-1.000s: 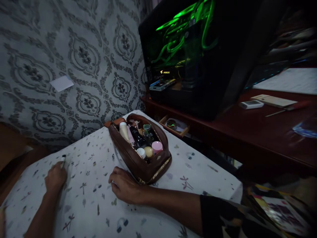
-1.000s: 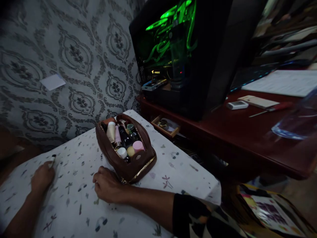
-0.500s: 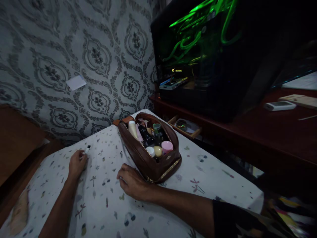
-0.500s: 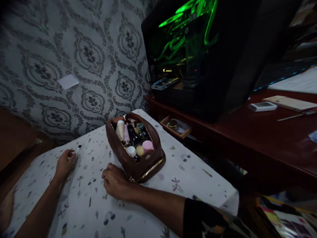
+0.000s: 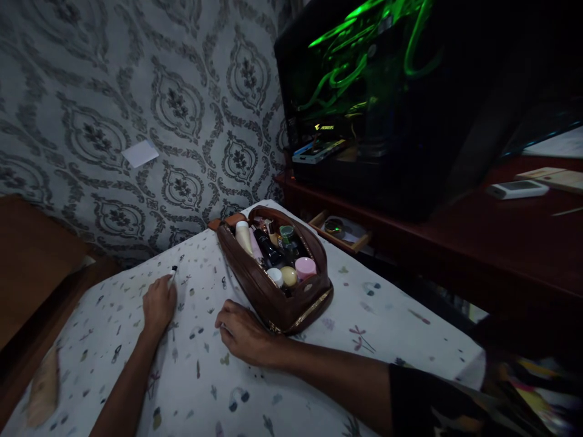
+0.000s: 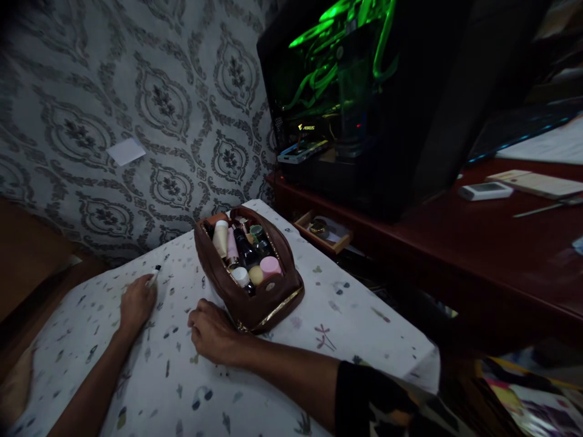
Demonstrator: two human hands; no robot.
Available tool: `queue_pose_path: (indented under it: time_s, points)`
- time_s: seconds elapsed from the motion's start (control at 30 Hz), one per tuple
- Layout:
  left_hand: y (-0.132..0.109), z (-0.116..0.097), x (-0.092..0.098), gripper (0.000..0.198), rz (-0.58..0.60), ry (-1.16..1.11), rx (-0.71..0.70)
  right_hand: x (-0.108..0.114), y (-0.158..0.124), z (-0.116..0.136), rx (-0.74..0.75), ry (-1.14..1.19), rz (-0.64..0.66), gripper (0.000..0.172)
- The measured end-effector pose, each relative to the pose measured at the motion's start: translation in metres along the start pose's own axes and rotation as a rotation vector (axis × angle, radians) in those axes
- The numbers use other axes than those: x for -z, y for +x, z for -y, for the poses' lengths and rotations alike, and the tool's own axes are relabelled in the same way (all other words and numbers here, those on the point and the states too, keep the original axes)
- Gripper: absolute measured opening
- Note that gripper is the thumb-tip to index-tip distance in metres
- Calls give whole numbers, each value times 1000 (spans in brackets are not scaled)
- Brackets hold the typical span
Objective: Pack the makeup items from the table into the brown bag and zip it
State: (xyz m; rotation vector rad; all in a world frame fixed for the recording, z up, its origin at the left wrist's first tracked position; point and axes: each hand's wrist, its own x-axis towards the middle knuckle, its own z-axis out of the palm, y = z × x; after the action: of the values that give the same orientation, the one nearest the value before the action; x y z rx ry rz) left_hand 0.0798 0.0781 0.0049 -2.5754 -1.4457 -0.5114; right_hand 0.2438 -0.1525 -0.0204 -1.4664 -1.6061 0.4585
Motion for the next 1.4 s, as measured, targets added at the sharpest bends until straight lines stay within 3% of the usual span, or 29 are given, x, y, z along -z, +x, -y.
queue_pose_path:
  time_s: [0.13,0.33,0.47,0.7,0.87,1.03,1.1,1.23,1.4]
  points:
    - [0,-8,-4,50,-5,-23,57,-1,2,-1,-1,-11,-13,16]
    - [-5,-10,-5,40,10,-96,-21,-2,2,-3,17,18,-3,17]
    - [2,-13,-2,44,-10,-106,34,-1,2,-2,18,11,1,17]
    - [21,-17,0,33,103,-91,97,1,1,2,-5,16,26,18]
    - [7,-26,19,22,223,-200,-105,1,-1,3,-30,30,-17,34]
    - [-30,-40,37,21,337,-312,-328,2,0,8,-107,19,-48,60]
    - [-45,-50,41,23,298,-323,-452,5,2,13,-141,-1,-28,58]
    - [-65,-70,46,23,157,-260,-688,18,4,28,-160,-81,121,29]
    - [-74,-78,46,17,42,-164,-779,35,0,45,-206,-154,163,35]
